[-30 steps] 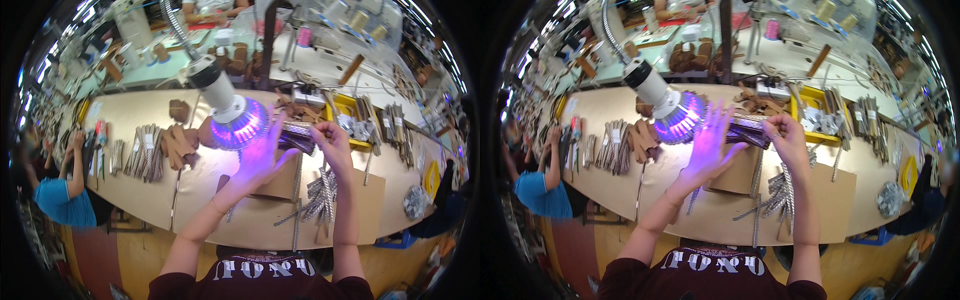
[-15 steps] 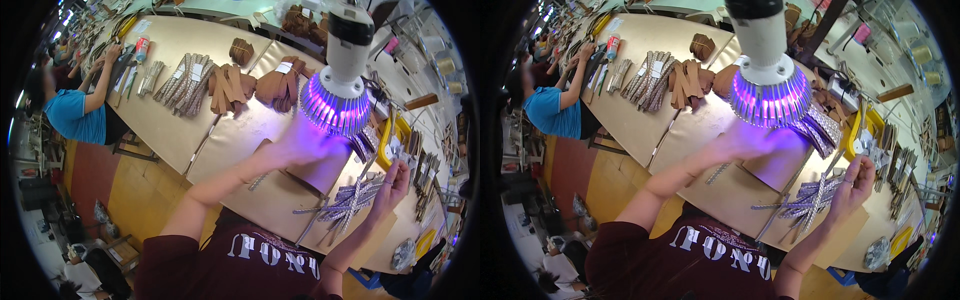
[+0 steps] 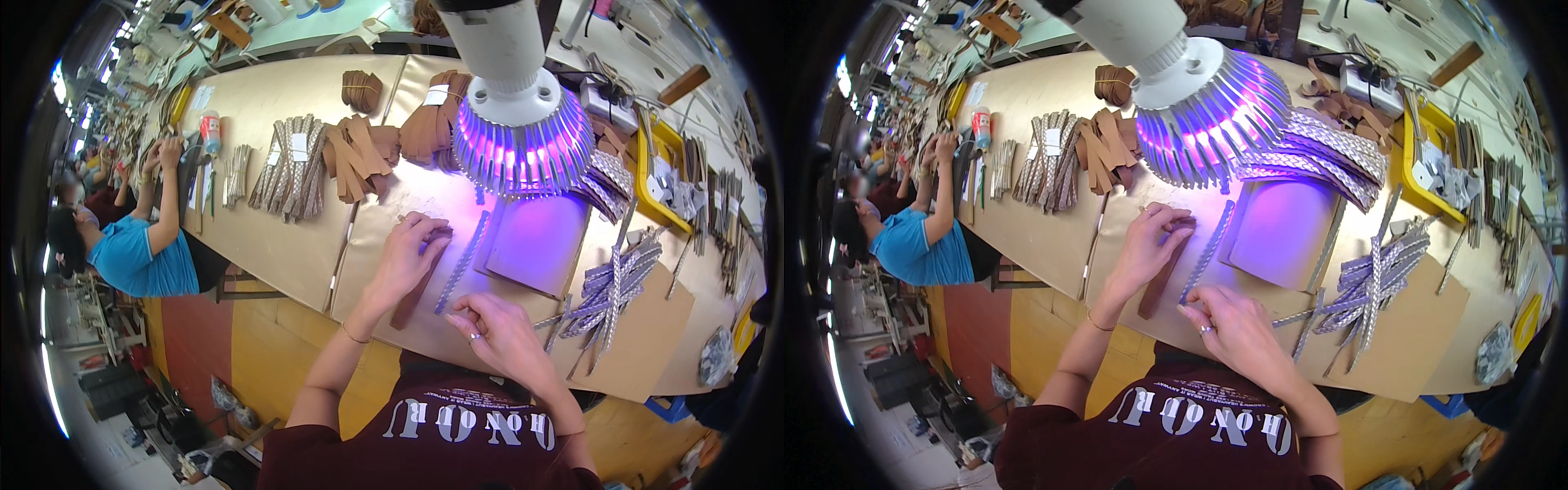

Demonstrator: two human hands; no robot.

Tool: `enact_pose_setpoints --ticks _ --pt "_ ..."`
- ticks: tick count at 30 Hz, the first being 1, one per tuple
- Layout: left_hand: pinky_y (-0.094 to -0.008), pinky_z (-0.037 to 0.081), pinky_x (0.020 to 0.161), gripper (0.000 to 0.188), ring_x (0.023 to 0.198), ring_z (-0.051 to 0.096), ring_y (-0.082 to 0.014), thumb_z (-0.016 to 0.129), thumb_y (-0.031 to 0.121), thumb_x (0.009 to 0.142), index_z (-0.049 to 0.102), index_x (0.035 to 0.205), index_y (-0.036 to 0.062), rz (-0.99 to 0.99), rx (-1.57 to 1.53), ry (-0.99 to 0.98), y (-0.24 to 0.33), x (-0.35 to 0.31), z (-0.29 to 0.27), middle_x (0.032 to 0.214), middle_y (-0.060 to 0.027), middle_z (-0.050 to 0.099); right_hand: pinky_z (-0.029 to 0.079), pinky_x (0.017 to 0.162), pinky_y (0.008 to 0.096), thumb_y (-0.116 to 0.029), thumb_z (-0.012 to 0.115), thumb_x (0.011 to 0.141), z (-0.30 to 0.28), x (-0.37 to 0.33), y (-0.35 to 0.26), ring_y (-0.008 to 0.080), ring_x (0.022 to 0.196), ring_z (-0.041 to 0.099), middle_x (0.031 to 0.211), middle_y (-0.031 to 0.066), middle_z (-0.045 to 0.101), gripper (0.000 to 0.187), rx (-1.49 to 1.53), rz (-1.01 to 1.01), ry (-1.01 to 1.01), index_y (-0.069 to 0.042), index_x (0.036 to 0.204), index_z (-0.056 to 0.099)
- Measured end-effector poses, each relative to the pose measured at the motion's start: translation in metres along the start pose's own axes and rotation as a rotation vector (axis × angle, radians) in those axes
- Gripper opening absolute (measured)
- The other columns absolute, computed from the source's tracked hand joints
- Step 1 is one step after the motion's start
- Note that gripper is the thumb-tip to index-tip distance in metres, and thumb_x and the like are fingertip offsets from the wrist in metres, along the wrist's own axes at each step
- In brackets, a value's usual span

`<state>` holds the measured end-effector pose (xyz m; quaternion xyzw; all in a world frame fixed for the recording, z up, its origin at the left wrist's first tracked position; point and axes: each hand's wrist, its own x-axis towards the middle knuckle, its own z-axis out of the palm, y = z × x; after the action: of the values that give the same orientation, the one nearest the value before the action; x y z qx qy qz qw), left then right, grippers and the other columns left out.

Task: The person repeatedly wraps patterned cords around a cardboard form under a purple UV lamp, then removes and restacks them. The person handles multiple cords one at a time, aligning and stacking them on the table.

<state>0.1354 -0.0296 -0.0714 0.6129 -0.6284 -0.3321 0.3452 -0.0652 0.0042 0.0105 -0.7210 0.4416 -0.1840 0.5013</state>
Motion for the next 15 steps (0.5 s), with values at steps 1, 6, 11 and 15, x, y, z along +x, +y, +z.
enact_pose_setpoints --ticks 1,6,11,15 --pt "-0.0323 0.05 0.076 0.022 0.081 0.064 -0.0212 0.071 0.005 0.084 0.069 0.106 0.0031 -0.006 -0.016 -0.01 -0.001 0.0 -0.001 0.094 -0.0103 0.063 0.048 0.059 0.0343 -0.014 0.069 0.089 0.003 0.002 0.002 0.0247 0.061 0.06 0.076 0.0137 0.062 0.017 -0.025 0.028 -0.004 0.001 0.097 0.064" --pt "-0.0346 0.051 0.082 0.016 0.089 0.067 -0.0225 0.072 0.001 0.081 0.07 0.096 0.003 0.082 0.096 0.008 -0.009 -0.007 -0.005 0.106 -0.0103 0.067 0.049 0.067 0.0461 -0.016 0.062 0.092 0.01 0.013 0.013 0.0371 0.075 0.063 0.087 0.0179 0.064 0.025 0.001 0.089 0.008 -0.002 0.111 0.056" --pt "-0.0348 0.049 0.09 0.015 0.097 0.067 -0.0271 0.072 0.002 0.08 0.07 0.094 0.0073 0.192 0.09 0.099 -0.012 -0.031 -0.012 0.113 -0.0086 0.069 0.049 0.068 0.0444 -0.018 0.067 0.09 0.036 0.037 0.026 0.0351 0.076 0.061 0.1 0.0197 0.058 0.051 -0.043 0.0 0.193 -0.005 0.135 0.044" --pt "-0.0341 0.05 0.086 0.014 0.101 0.067 -0.0266 0.072 0.003 0.08 0.071 0.093 0.008 0.138 -0.023 -0.094 0.012 -0.05 -0.05 0.107 -0.0077 0.071 0.048 0.076 0.0503 -0.028 0.071 0.087 0.046 0.046 0.031 0.0411 0.087 0.06 0.105 0.0209 0.056 0.066 -0.215 0.074 -0.008 -0.008 0.141 0.039"
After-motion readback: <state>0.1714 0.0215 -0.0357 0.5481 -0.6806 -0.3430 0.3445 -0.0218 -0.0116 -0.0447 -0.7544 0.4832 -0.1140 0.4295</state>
